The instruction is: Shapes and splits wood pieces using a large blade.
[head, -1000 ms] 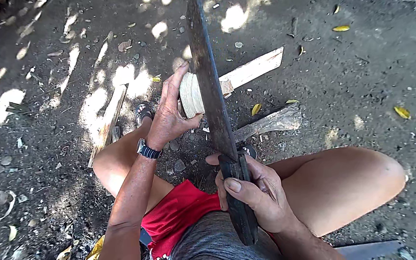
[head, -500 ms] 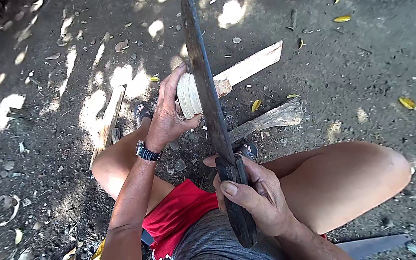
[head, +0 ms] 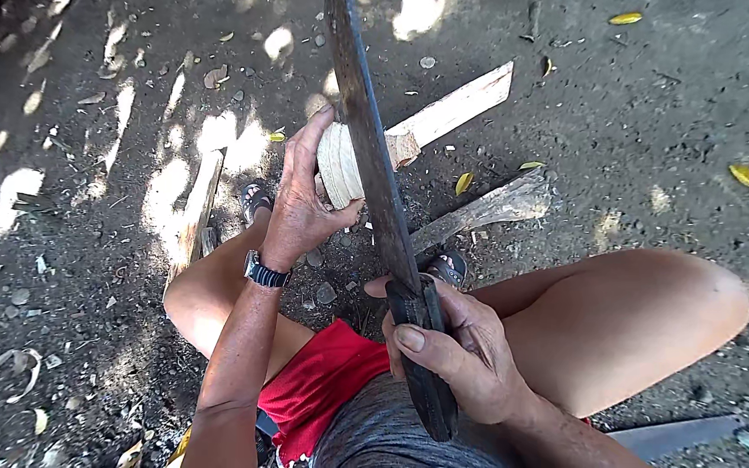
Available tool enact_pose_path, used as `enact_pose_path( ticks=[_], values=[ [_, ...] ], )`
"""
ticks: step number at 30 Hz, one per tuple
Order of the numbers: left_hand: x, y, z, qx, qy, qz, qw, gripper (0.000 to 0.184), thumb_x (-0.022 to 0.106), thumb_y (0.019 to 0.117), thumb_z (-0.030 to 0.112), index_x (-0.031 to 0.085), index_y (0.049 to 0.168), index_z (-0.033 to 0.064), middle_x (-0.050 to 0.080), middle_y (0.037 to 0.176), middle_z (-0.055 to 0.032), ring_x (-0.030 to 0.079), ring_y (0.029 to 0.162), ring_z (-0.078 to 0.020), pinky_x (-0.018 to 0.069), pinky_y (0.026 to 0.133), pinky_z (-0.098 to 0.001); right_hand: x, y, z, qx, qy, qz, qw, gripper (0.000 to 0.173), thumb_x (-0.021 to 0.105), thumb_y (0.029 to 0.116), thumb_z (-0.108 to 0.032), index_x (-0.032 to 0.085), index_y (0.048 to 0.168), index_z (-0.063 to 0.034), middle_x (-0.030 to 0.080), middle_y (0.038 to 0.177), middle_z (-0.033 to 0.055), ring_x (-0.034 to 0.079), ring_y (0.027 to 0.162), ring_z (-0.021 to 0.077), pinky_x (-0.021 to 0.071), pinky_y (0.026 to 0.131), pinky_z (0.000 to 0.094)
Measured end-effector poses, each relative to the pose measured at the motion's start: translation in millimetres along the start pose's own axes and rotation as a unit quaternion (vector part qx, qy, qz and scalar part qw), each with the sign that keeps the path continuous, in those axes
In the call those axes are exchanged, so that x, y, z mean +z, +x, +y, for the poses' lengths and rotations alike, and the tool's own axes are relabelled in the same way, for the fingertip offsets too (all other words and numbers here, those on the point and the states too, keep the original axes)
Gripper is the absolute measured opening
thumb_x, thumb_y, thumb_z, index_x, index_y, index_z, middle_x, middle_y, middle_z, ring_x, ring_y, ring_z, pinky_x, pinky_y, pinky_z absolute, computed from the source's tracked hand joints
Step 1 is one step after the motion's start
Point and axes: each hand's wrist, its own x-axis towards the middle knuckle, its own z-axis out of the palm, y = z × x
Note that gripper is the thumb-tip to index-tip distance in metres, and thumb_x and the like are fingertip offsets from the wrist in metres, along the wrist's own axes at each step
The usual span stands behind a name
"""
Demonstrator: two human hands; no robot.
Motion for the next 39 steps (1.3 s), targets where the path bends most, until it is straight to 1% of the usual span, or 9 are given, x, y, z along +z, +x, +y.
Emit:
enact_pose_path(
  ticks=[3,6,10,13,22,25,28,34,39],
  values=[
    [-1.1,-0.4,3.8,0.0,0.008,0.001,1.0,0.11,0.094,0.0674,0.014,0.032,0.157,0.0023,0.04,0.155,-0.0206,0.048,0.139,-0.0267,0.0496,0.112,-0.0384,-1.1,-0.6,2.8,-0.006,-0.004,-0.003,1.0,0.05,0.056,0.1047,-0.041,0.059,0.131,0.0019,0.068,0.08,0.0008,0.066,0.062,0.0085,0.0606,0.053,0.0266],
    [-6.6,-3.3,19.3,-0.041,0.041,-0.021,0.998,0.118,0.094,0.0649,0.011,0.025,0.161,0.009,0.038,0.158,-0.0156,0.05,0.138,-0.0231,0.0497,0.108,-0.0336,-0.5,-2.9,5.9,-0.01,-0.014,0.002,1.0,0.052,0.056,0.1041,-0.043,0.059,0.131,0.0018,0.068,0.079,0.0011,0.065,0.061,0.0083,0.0599,0.053,0.0264],
    [-3.3,-9.3,12.5,-0.047,0.042,-0.013,0.998,0.128,0.094,0.0616,0.011,0.018,0.165,0.0157,0.036,0.158,-0.0156,0.051,0.134,-0.0253,0.0523,0.105,-0.039,0.9,-6.3,9.5,-0.019,-0.011,0.003,1.0,0.052,0.056,0.1047,-0.042,0.059,0.132,0.0016,0.068,0.081,0.0017,0.066,0.062,0.0086,0.0604,0.053,0.0266],
    [-2.7,-11.5,14.7,-0.067,0.054,-0.015,0.996,0.13,0.094,0.0628,0.014,0.015,0.166,0.0187,0.033,0.16,-0.0151,0.05,0.135,-0.0263,0.052,0.105,-0.0418,1.8,-8.7,12.0,-0.025,-0.005,0.005,1.0,0.052,0.056,0.1048,-0.042,0.059,0.133,0.0014,0.068,0.08,0.0019,0.066,0.062,0.0088,0.0603,0.053,0.0267],
    [2.2,-11.2,13.4,-0.051,0.057,-0.01,0.997,0.125,0.094,0.0641,0.016,0.019,0.164,0.0124,0.037,0.155,-0.0171,0.05,0.135,-0.0245,0.0491,0.109,-0.0392,2.6,-13.4,20.2,-0.038,0.0,0.006,0.999,0.052,0.055,0.1051,-0.043,0.058,0.134,0.0005,0.068,0.081,0.0022,0.066,0.062,0.0087,0.0605,0.054,0.0264],
    [3.8,-9.7,12.5,-0.045,0.054,-0.004,0.998,0.125,0.096,0.0621,0.016,0.021,0.163,0.0114,0.037,0.157,-0.015,0.048,0.138,-0.0231,0.0478,0.112,-0.0386,2.2,-12.6,21.5,-0.045,0.001,0.007,0.999,0.052,0.054,0.1053,-0.043,0.058,0.135,0.0,0.068,0.081,0.0021,0.066,0.062,0.0084,0.0607,0.054,0.0262],
    [4.3,-8.9,10.0,-0.04,0.059,-0.002,0.997,0.126,0.096,0.062,0.018,0.021,0.163,0.0097,0.037,0.158,-0.0156,0.047,0.139,-0.0238,0.0469,0.113,-0.0393,3.1,-12.1,22.7,-0.046,0.01,0.012,0.999,0.052,0.055,0.1051,-0.043,0.058,0.134,0.0001,0.068,0.081,0.0025,0.066,0.062,0.0085,0.0607,0.054,0.0264],
    [5.2,-7.9,9.6,-0.036,0.048,0.001,0.998,0.123,0.095,0.0622,0.015,0.023,0.161,0.0064,0.037,0.158,-0.0166,0.047,0.14,-0.0241,0.0456,0.115,-0.0387,5.0,-12.4,23.1,-0.044,0.01,0.016,0.999,0.052,0.055,0.1052,-0.043,0.058,0.135,0.0001,0.069,0.081,0.003,0.066,0.063,0.0086,0.0606,0.055,0.0259],
    [2.1,-13.5,18.8,-0.052,0.05,-0.017,0.997,0.127,0.093,0.0613,0.009,0.018,0.164,0.0118,0.034,0.16,-0.0168,0.046,0.14,-0.0271,0.0464,0.112,-0.0398,6.1,-12.3,15.1,-0.03,0.021,0.02,0.999,0.05,0.056,0.1054,-0.041,0.058,0.135,-0.0004,0.069,0.082,0.0027,0.066,0.063,0.0078,0.0604,0.054,0.0252]
  ],
)
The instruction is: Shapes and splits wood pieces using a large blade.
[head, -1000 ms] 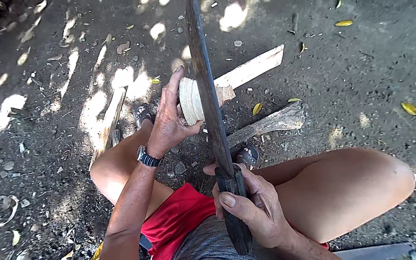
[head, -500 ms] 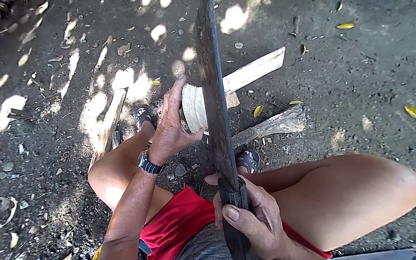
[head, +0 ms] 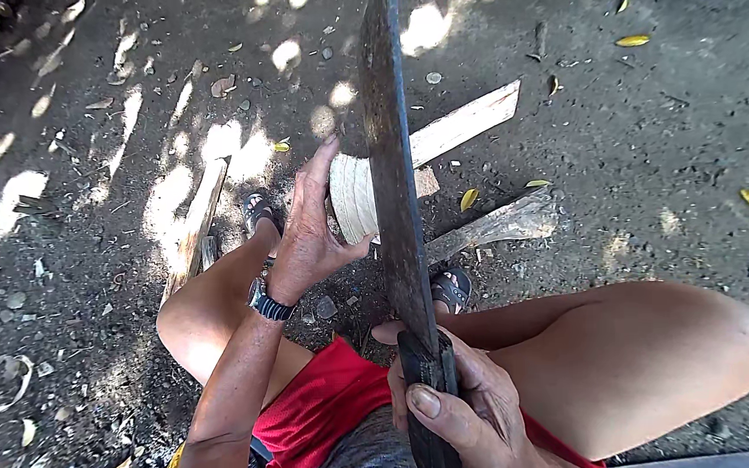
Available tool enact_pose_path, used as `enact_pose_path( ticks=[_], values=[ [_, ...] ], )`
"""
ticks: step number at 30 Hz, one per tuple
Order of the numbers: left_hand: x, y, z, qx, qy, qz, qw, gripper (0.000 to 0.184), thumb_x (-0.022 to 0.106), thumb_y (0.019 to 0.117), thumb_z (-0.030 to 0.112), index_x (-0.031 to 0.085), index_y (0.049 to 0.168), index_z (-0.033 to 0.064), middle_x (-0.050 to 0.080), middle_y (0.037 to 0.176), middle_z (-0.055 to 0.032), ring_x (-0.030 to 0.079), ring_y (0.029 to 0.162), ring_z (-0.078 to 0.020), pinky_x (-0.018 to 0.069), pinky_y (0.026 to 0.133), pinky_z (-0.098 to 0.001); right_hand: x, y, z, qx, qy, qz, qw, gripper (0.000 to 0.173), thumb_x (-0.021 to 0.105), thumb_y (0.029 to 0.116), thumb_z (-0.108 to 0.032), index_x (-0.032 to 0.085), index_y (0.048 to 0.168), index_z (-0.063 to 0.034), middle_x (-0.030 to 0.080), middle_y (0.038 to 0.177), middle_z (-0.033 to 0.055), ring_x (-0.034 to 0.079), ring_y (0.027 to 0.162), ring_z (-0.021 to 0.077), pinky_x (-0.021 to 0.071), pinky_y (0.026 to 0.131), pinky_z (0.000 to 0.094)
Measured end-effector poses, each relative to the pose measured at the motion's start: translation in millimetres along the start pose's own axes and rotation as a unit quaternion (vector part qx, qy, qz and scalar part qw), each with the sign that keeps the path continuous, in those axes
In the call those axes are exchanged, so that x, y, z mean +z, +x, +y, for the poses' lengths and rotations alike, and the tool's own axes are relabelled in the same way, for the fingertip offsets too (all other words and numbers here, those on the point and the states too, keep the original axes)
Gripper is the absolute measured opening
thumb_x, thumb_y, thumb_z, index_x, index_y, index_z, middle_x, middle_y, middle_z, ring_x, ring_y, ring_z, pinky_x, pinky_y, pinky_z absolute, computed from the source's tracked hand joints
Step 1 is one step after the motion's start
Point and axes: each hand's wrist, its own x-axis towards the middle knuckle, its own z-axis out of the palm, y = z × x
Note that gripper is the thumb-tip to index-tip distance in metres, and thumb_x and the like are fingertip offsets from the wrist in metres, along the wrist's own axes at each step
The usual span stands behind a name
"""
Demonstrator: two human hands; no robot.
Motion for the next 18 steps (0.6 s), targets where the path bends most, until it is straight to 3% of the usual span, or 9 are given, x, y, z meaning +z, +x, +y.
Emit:
enact_pose_path(
  ticks=[4,8,15,18],
  values=[
    [3.0,5.2,-6.0,0.006,0.003,0.019,1.0,0.123,0.095,0.0635,0.017,0.022,0.162,0.0091,0.038,0.157,-0.0159,0.048,0.138,-0.0235,0.0476,0.113,-0.0391,-1.7,1.4,-6.7,0.016,0.01,0.001,1.0,0.05,0.055,0.1056,-0.041,0.059,0.133,0.0009,0.069,0.081,0.0031,0.066,0.062,0.0088,0.0604,0.053,0.026],
    [-1.4,0.1,-0.4,-0.021,0.0,-0.004,1.0,0.126,0.094,0.0635,0.012,0.018,0.164,0.0164,0.036,0.158,-0.0155,0.051,0.135,-0.0247,0.0515,0.106,-0.0395,-0.8,2.5,-7.7,0.019,0.009,0.004,1.0,0.05,0.055,0.1055,-0.041,0.059,0.133,0.0004,0.069,0.08,0.0026,0.066,0.062,0.0082,0.0601,0.053,0.0254],
    [1.8,3.6,-5.0,-0.01,-0.012,0.008,1.0,0.124,0.094,0.0653,0.014,0.019,0.164,0.0164,0.033,0.16,-0.0138,0.048,0.138,-0.0222,0.0503,0.11,-0.0387,1.0,2.0,-7.5,0.019,0.008,0.007,1.0,0.05,0.055,0.1053,-0.042,0.059,0.132,-0.0001,0.068,0.08,0.0026,0.065,0.062,0.0091,0.0598,0.052,0.0264],
    [-1.5,-2.5,2.1,-0.02,-0.012,-0.009,1.0,0.126,0.091,0.0652,0.006,0.015,0.165,0.0182,0.03,0.161,-0.0149,0.051,0.135,-0.0242,0.0539,0.104,-0.0387,2.1,1.9,-8.7,0.024,0.003,0.013,1.0,0.05,0.055,0.1053,-0.042,0.059,0.132,0.0002,0.068,0.08,0.0024,0.066,0.062,0.0089,0.0602,0.052,0.0264]
  ],
)
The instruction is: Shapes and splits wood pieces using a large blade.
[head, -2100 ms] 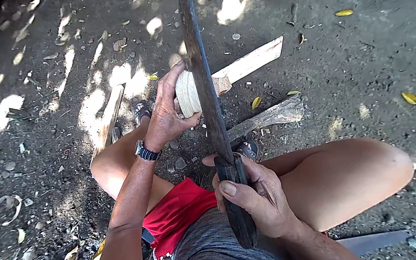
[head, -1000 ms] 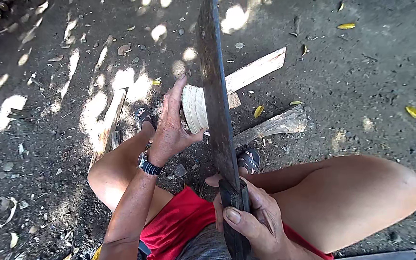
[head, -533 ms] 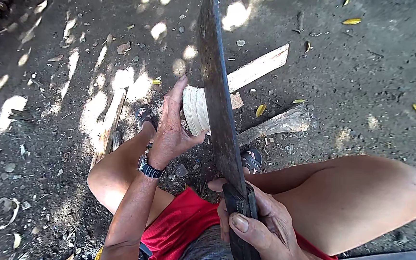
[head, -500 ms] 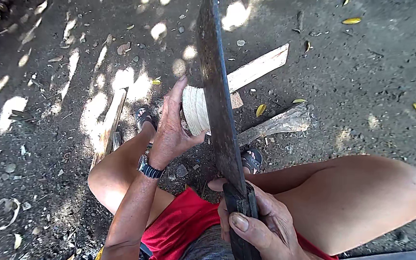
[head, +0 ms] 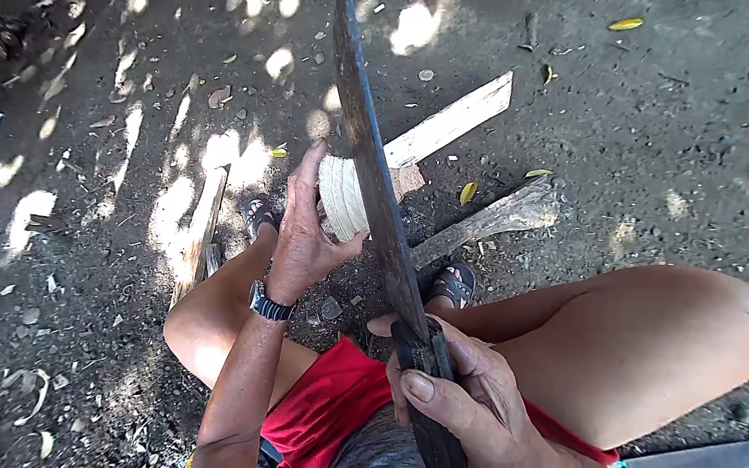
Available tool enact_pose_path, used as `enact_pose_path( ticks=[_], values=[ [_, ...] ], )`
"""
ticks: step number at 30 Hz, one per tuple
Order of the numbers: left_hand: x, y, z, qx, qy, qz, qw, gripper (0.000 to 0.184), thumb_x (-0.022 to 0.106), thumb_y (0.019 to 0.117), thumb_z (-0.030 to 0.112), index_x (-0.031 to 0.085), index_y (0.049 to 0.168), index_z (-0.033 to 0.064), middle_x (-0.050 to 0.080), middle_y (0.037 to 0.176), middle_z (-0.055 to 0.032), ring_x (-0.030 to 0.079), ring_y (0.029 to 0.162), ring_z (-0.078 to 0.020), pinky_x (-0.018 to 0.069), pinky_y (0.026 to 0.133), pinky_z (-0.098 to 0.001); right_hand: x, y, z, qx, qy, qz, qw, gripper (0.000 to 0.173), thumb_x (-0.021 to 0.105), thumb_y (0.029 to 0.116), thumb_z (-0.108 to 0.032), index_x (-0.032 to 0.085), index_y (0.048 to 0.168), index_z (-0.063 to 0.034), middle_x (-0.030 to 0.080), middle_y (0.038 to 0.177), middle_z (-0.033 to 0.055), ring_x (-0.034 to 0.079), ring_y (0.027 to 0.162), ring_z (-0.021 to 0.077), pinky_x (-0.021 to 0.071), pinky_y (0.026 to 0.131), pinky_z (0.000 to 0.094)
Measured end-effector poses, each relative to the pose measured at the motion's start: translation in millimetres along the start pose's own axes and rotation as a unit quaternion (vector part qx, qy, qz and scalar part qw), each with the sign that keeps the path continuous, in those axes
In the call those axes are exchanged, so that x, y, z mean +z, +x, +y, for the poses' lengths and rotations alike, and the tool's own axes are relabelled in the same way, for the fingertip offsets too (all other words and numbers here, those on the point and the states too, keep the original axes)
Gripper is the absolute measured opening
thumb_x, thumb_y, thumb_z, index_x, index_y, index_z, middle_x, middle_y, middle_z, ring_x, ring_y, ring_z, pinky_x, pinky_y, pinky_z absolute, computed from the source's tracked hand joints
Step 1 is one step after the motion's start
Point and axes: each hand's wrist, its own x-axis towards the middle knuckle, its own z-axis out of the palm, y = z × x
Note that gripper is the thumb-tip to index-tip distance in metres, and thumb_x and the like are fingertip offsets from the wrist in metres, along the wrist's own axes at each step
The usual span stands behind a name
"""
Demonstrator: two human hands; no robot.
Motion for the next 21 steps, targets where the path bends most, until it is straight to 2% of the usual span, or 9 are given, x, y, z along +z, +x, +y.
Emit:
enact_pose_path(
  ticks=[5,6,9,12,18,21],
  values=[
    [0.0,-0.3,0.0,-0.001,-0.003,0.002,1.0,0.124,0.09,0.0664,0.007,0.016,0.165,0.0197,0.032,0.159,-0.0142,0.054,0.132,-0.024,0.0571,0.099,-0.0378,0.6,0.9,-1.5,-0.001,-0.001,-0.001,1.0,0.048,0.055,0.1055,-0.041,0.06,0.131,-0.0001,0.068,0.081,0.0024,0.065,0.062,0.0086,0.0598,0.052,0.0259],
    [0.7,1.7,-1.4,0.002,-0.005,0.007,1.0,0.124,0.091,0.0662,0.008,0.017,0.164,0.0186,0.032,0.158,-0.0145,0.053,0.132,-0.0235,0.0568,0.099,-0.0374,0.8,0.9,-1.6,-0.001,0.0,-0.001,1.0,0.048,0.055,0.1054,-0.04,0.06,0.131,0.0001,0.068,0.082,0.0022,0.065,0.062,0.0083,0.0599,0.052,0.0254],
    [1.9,6.9,-6.0,0.014,-0.011,0.014,1.0,0.123,0.092,0.066,0.011,0.018,0.164,0.0138,0.03,0.161,-0.015,0.048,0.139,-0.0224,0.0509,0.11,-0.0381,2.3,0.6,-0.8,0.001,0.001,0.001,1.0,0.049,0.056,0.1052,-0.041,0.059,0.132,0.0004,0.068,0.081,0.0022,0.066,0.062,0.0089,0.0606,0.052,0.0264],
    [0.9,6.9,-3.1,0.001,-0.01,0.015,1.0,0.122,0.092,0.0666,0.011,0.019,0.164,0.016,0.032,0.159,-0.0143,0.05,0.136,-0.022,0.0531,0.106,-0.0375,3.1,1.4,-2.2,0.001,-0.006,0.002,1.0,0.048,0.055,0.1054,-0.041,0.06,0.131,0.0002,0.068,0.081,0.0018,0.066,0.062,0.0086,0.0602,0.052,0.0263],
    [-1.1,6.6,-5.7,0.004,-0.015,0.01,1.0,0.127,0.093,0.0622,0.008,0.019,0.164,0.0179,0.03,0.161,-0.014,0.047,0.138,-0.0247,0.0504,0.108,-0.0391,4.0,2.8,-5.6,0.006,-0.006,0.0,1.0,0.049,0.055,0.1057,-0.04,0.059,0.132,0.0011,0.068,0.081,0.0017,0.066,0.062,0.0085,0.0602,0.052,0.0256],
    [-1.7,7.5,-5.6,0.002,-0.014,0.008,1.0,0.126,0.093,0.0633,0.009,0.019,0.164,0.0173,0.031,0.161,-0.0145,0.05,0.136,-0.0239,0.0529,0.105,-0.0382,6.1,2.8,-0.2,-0.003,0.002,0.004,1.0,0.049,0.055,0.1053,-0.039,0.058,0.133,0.0016,0.068,0.081,0.0022,0.066,0.062,0.0088,0.0603,0.052,0.026]
  ],
)
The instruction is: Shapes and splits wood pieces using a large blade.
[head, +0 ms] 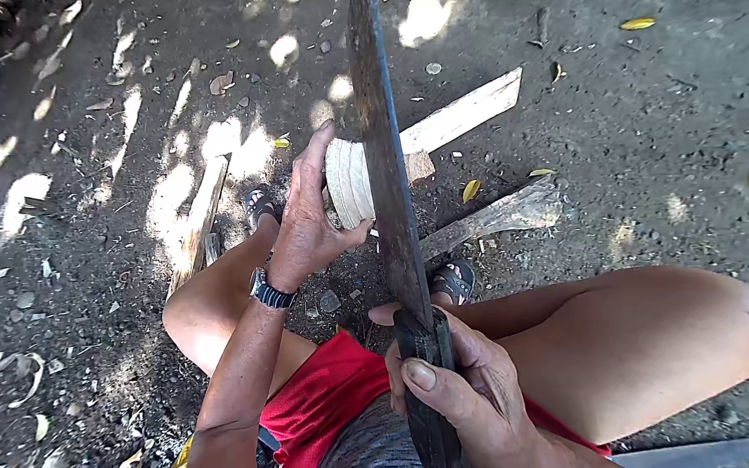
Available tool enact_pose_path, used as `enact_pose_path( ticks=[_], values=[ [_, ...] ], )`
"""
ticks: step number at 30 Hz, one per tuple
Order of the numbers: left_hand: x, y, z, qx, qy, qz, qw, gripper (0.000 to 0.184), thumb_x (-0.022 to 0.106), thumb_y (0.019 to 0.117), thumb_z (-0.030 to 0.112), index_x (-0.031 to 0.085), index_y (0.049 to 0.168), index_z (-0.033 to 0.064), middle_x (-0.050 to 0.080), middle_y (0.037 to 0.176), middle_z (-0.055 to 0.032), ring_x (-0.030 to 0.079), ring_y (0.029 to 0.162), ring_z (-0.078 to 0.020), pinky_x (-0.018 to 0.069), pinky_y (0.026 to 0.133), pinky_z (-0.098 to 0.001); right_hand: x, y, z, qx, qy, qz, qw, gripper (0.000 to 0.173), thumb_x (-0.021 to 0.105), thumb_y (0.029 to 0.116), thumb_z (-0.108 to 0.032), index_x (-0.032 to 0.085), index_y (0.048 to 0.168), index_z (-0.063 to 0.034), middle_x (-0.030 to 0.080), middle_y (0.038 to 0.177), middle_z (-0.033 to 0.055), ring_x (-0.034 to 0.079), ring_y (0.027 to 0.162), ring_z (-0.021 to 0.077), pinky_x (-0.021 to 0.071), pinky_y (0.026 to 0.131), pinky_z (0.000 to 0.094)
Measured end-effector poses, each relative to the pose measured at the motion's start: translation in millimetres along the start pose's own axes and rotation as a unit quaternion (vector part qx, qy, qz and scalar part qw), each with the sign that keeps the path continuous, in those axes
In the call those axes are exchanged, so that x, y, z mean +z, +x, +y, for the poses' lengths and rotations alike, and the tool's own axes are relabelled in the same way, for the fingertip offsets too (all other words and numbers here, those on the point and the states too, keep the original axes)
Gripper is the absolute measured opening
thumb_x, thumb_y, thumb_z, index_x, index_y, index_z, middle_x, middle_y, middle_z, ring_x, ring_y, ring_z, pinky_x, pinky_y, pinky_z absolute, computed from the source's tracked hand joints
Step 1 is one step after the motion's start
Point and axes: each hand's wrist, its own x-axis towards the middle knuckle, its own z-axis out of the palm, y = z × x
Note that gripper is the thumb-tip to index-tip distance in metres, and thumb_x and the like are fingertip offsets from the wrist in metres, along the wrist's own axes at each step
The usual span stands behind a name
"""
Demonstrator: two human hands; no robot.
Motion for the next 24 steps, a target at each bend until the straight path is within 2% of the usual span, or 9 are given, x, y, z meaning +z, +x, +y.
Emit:
enact_pose_path(
  ticks=[7,13,20,24],
  values=[
    [-2.2,0.4,0.9,-0.001,0.0,0.001,1.0,0.123,0.092,0.0643,0.009,0.02,0.164,0.0167,0.032,0.161,-0.0132,0.05,0.136,-0.0236,0.0526,0.106,-0.0386,-5.5,1.8,17.0,-0.032,-0.019,-0.025,0.999,0.051,0.054,0.1056,-0.041,0.057,0.135,0.0015,0.069,0.082,0.003,0.066,0.064,0.0088,0.0606,0.055,0.0269],
    [-1.1,-0.6,-3.1,0.024,0.033,0.009,0.999,0.122,0.094,0.0633,0.017,0.023,0.163,0.013,0.034,0.16,-0.0141,0.045,0.141,-0.0249,0.0471,0.112,-0.0402,-12.0,0.7,12.3,-0.02,-0.038,-0.033,0.999,0.053,0.056,0.1047,-0.043,0.059,0.134,0.0008,0.069,0.082,0.0024,0.066,0.063,0.0085,0.0602,0.054,0.0263],
    [1.7,-0.2,-2.7,0.024,0.035,0.005,0.999,0.125,0.096,0.0618,0.016,0.022,0.163,0.0128,0.033,0.16,-0.0143,0.045,0.141,-0.0246,0.0461,0.113,-0.0399,-9.7,-2.8,6.2,-0.009,-0.016,-0.024,1.0,0.052,0.055,0.1052,-0.042,0.058,0.135,0.0003,0.068,0.079,0.0021,0.065,0.062,0.0086,0.0597,0.053,0.0257],
    [3.9,-1.0,-0.5,0.036,0.027,0.01,0.999,0.122,0.095,0.0623,0.011,0.024,0.162,0.0085,0.033,0.161,-0.0146,0.044,0.142,-0.024,0.0446,0.115,-0.0379,-9.0,-5.9,8.2,-0.013,-0.026,-0.021,0.999,0.052,0.055,0.1051,-0.042,0.058,0.136,-0.0004,0.068,0.079,0.0019,0.065,0.062,0.0084,0.0594,0.053,0.0257]
  ],
)
